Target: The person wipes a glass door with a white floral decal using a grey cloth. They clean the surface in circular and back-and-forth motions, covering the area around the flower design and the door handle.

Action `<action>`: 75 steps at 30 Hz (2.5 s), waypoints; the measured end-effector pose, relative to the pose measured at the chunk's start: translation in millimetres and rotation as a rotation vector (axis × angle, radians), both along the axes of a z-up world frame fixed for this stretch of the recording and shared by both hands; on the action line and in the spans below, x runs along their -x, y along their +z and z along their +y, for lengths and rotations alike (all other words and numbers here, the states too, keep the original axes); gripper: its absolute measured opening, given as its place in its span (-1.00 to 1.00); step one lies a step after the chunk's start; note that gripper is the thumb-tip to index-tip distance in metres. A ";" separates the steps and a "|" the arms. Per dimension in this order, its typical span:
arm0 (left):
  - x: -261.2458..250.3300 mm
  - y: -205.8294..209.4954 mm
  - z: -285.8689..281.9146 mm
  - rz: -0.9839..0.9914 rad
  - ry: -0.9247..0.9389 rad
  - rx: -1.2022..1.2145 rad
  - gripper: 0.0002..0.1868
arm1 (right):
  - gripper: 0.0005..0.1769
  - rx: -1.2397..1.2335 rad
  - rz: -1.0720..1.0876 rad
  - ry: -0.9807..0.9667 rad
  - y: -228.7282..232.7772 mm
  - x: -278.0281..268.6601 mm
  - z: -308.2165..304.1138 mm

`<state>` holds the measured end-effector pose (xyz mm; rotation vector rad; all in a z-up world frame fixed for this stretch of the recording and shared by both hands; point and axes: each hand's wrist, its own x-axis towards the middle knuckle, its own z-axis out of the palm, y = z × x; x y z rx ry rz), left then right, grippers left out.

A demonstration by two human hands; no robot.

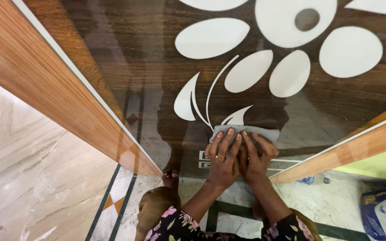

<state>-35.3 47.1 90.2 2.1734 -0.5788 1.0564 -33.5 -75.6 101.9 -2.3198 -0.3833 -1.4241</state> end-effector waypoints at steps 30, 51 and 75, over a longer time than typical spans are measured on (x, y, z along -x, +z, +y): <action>-9.2 -18.3 -11.5 0.016 -0.094 -0.045 -0.43 | -0.44 0.161 0.131 -0.212 -108.4 -33.3 -43.5; 5.2 -44.4 -1.3 0.118 -0.105 -0.032 -0.49 | -0.46 0.124 0.057 -0.178 -132.3 -25.5 -2.9; -9.2 -2.2 4.7 -0.120 0.004 0.100 -0.56 | -0.39 0.157 0.103 -0.129 -96.1 -24.9 -13.9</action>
